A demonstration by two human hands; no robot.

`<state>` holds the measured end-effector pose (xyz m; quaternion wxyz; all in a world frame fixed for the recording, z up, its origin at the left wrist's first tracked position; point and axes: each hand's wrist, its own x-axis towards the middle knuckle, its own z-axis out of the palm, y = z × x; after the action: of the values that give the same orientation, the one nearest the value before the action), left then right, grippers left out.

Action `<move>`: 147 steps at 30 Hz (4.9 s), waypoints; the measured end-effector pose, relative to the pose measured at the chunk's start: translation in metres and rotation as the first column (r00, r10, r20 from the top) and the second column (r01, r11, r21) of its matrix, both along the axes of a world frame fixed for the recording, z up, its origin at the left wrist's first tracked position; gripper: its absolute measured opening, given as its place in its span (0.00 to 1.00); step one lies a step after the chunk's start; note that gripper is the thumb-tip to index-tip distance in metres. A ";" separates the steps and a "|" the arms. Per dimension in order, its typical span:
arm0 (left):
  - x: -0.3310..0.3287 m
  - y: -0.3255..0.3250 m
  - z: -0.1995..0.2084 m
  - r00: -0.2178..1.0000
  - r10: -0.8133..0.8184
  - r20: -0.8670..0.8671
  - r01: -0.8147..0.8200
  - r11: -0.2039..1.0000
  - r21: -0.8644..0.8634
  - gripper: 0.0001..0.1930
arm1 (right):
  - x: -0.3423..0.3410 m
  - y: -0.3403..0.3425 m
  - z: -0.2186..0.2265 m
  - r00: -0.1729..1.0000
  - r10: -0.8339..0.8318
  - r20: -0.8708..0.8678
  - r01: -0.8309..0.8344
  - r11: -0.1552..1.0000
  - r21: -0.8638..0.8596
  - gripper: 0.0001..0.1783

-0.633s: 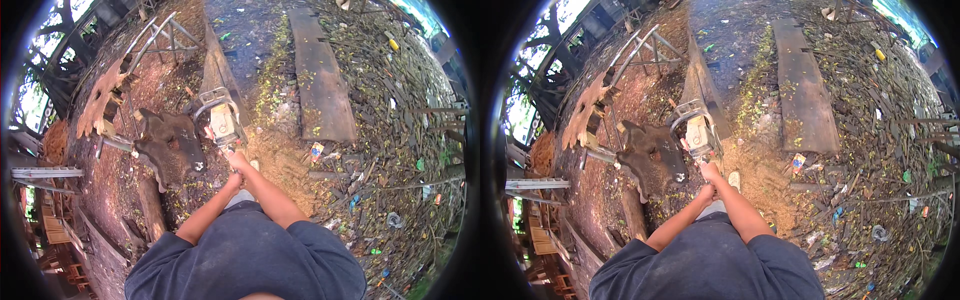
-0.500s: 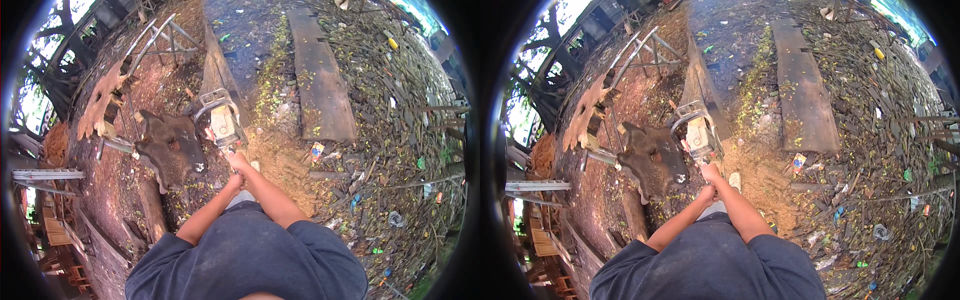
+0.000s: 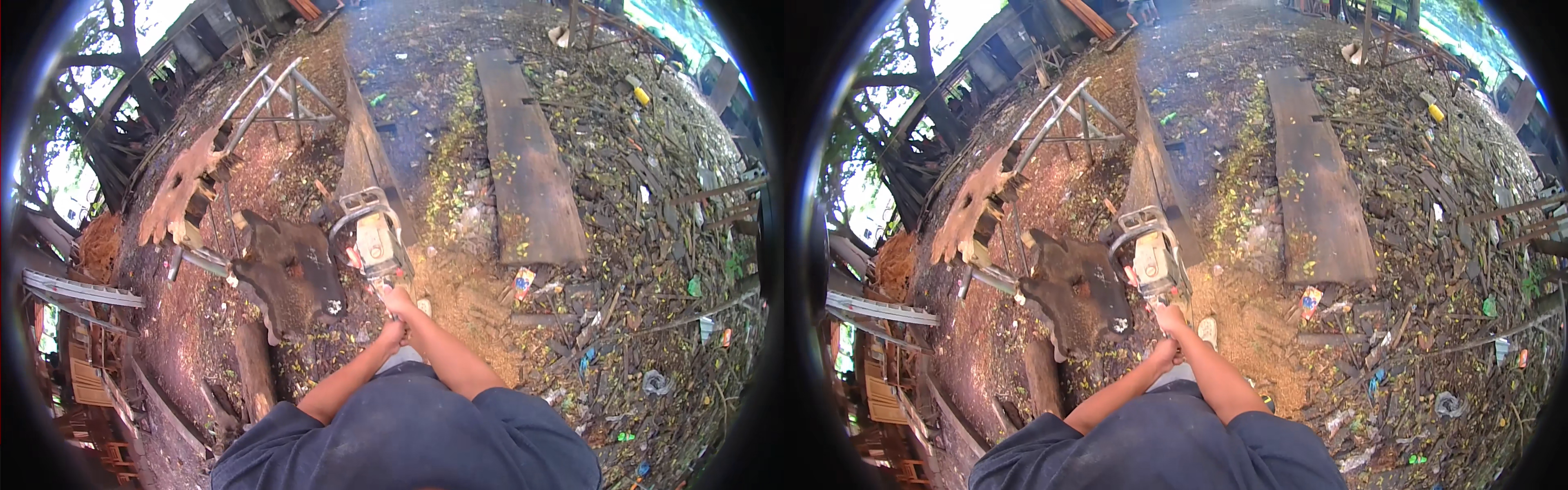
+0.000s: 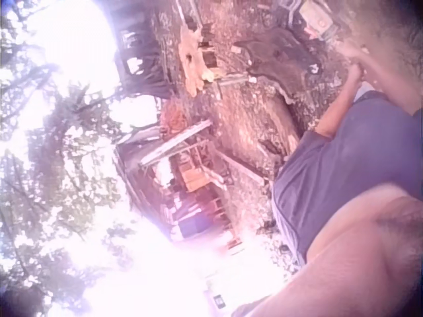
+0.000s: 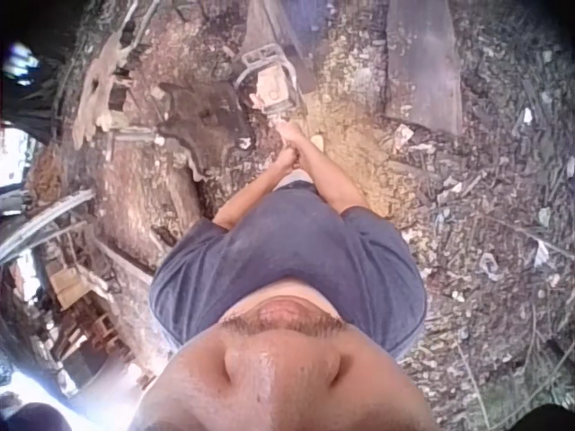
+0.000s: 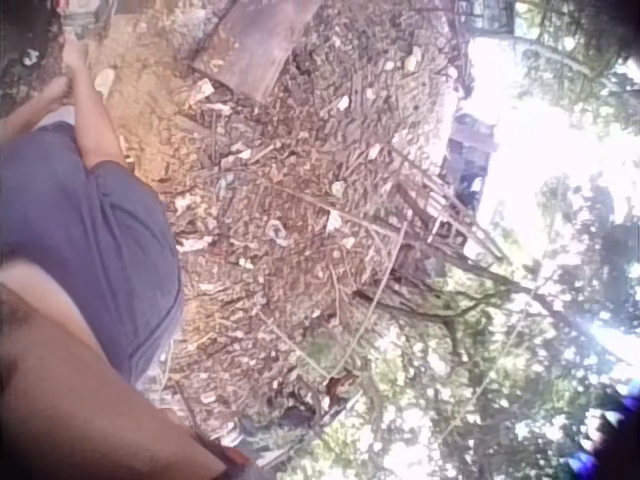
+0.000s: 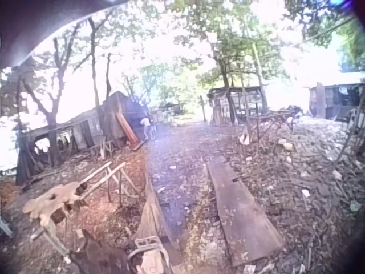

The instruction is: Using a chainsaw to cut a piece of wood on the ground.

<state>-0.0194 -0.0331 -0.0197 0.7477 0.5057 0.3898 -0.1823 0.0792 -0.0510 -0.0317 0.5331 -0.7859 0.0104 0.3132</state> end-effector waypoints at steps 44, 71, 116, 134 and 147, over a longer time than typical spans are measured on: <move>-0.053 -0.048 -0.010 0.997 0.069 0.031 -0.069 0.998 0.002 0.10 | -0.053 -0.051 0.008 0.994 0.021 -0.106 -0.010 0.994 0.105 0.28; -0.076 -0.073 -0.004 0.991 0.136 0.000 -0.136 0.991 0.007 0.06 | -0.073 -0.069 -0.006 0.978 0.025 -0.205 -0.002 0.994 0.111 0.28; 0.137 0.091 0.020 0.998 -0.055 0.031 0.055 0.998 -0.012 0.10 | 0.132 0.079 0.054 0.997 -0.071 0.016 0.072 0.996 -0.049 0.28; 0.179 0.128 0.008 0.999 -0.051 -0.012 0.051 0.999 0.019 0.09 | 0.172 0.112 0.050 0.994 -0.111 0.013 0.112 0.993 -0.047 0.26; 0.210 0.147 0.017 0.996 -0.090 0.030 0.088 0.995 0.044 0.08 | 0.203 0.130 0.054 0.996 -0.087 0.022 0.088 0.994 -0.060 0.28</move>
<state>0.1901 0.1136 -0.0032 0.7339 0.5413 0.3588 -0.1991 0.2821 0.0790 0.0220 0.5223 -0.8034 0.0491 0.2816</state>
